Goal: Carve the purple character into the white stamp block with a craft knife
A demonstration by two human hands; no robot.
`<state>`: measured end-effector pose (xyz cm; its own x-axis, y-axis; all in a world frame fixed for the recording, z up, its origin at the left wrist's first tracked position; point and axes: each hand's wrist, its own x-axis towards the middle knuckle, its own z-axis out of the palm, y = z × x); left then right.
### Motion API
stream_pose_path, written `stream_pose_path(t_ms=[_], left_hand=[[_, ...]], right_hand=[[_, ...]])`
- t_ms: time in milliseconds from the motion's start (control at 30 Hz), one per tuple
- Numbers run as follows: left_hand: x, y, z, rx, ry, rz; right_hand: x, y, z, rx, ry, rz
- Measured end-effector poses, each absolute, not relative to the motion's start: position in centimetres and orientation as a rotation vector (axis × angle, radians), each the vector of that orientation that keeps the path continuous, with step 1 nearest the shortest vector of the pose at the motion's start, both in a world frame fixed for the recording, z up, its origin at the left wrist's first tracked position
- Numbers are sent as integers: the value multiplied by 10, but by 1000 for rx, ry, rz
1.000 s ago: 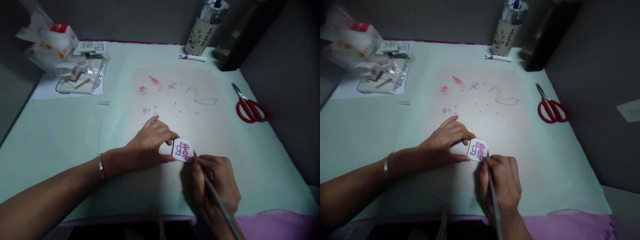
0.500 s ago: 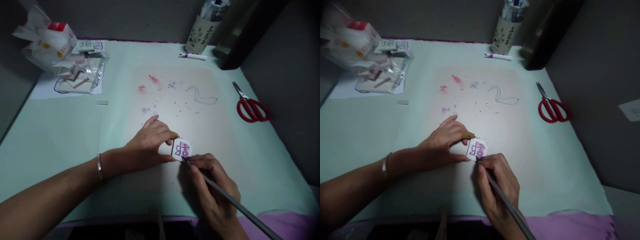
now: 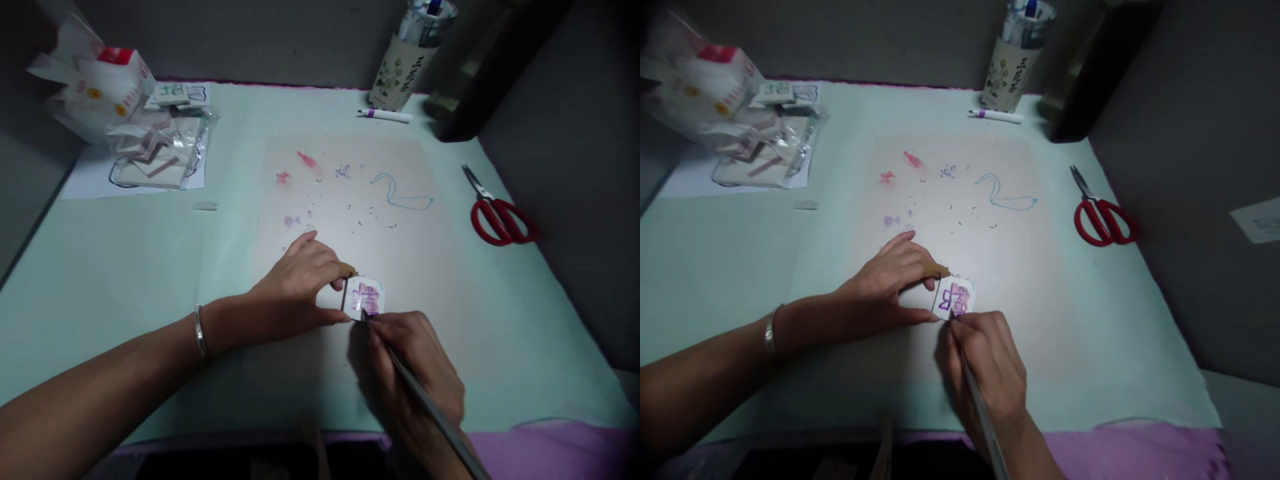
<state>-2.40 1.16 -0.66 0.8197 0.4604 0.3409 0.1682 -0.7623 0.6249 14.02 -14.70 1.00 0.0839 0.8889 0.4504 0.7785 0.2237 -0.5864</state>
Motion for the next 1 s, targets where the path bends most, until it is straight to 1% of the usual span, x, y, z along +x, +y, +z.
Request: stream_pose_path(t_ms=[200, 367, 567, 767, 1000], left_hand=[[-23, 11, -6, 2395, 477, 645], [-23, 11, -4, 2407, 480, 604], [-24, 12, -2, 2410, 470, 588], [-24, 10, -2, 2419, 479, 610], [-25, 10, -2, 2423, 480, 585]], right_hand=[[135, -147, 9, -1625, -1550, 181], [142, -140, 11, -1621, -1313, 101], [150, -142, 17, -1703, -1023, 365], [155, -147, 15, -1637, -1207, 558], [156, -145, 15, -1675, -1285, 600]])
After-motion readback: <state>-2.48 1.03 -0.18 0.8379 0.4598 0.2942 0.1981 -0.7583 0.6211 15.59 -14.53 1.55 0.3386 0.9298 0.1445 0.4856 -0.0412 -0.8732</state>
